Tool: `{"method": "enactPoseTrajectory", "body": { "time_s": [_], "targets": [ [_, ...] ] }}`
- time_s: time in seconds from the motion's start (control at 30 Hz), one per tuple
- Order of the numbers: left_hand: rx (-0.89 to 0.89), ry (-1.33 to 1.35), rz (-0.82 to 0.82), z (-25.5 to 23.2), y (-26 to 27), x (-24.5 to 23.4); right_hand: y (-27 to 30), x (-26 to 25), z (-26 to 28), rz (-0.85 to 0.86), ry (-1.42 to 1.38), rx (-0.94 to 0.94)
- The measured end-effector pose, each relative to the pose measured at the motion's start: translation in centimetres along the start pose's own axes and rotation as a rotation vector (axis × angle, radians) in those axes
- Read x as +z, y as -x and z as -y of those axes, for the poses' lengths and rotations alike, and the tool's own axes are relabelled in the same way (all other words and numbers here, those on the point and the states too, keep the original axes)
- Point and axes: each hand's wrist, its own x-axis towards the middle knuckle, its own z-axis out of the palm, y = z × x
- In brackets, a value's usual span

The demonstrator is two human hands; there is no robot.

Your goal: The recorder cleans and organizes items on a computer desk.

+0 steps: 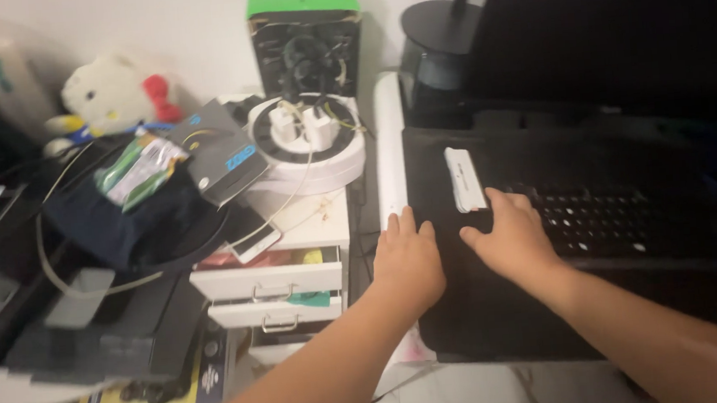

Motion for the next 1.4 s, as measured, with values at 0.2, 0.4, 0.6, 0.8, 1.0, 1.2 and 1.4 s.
{"method": "enactPoseTrajectory", "body": {
  "time_s": [0.2, 0.4, 0.6, 0.8, 1.0, 1.2, 1.4],
  "targets": [
    [0.106, 0.065, 0.038, 0.4, 2.8, -2.1, 4.9, 1.6, 1.0, -0.118, 0.008, -0.009],
    [0.366, 0.189, -0.069, 0.3, 5.5, 0.5, 11.6, 0.3, 2.0, -0.169, 0.026, 0.132],
    [0.556, 0.243, 0.017, -3.5, 7.9, 2.9, 17.6, -1.7, -2.8, -0.167, 0.036, 0.25],
    [0.576, 0.235, 0.057, -8.1, 9.0, 4.5, 22.9, -4.5, -7.1, -0.211, 0.03, 0.373],
    [0.615, 0.231, 0.064, -14.0, 10.0, 5.3, 26.8, -5.7, -12.4, -0.301, 0.014, 0.382],
    [0.757, 0.175, 0.097, -17.8, 9.7, 9.5, 29.0, -5.3, -17.2, -0.357, 0.04, 0.339],
    [0.908, 0.057, 0.128, -18.3, 9.2, 14.7, 29.9, -1.9, -20.3, -0.395, 0.035, 0.341]
  ]
}}
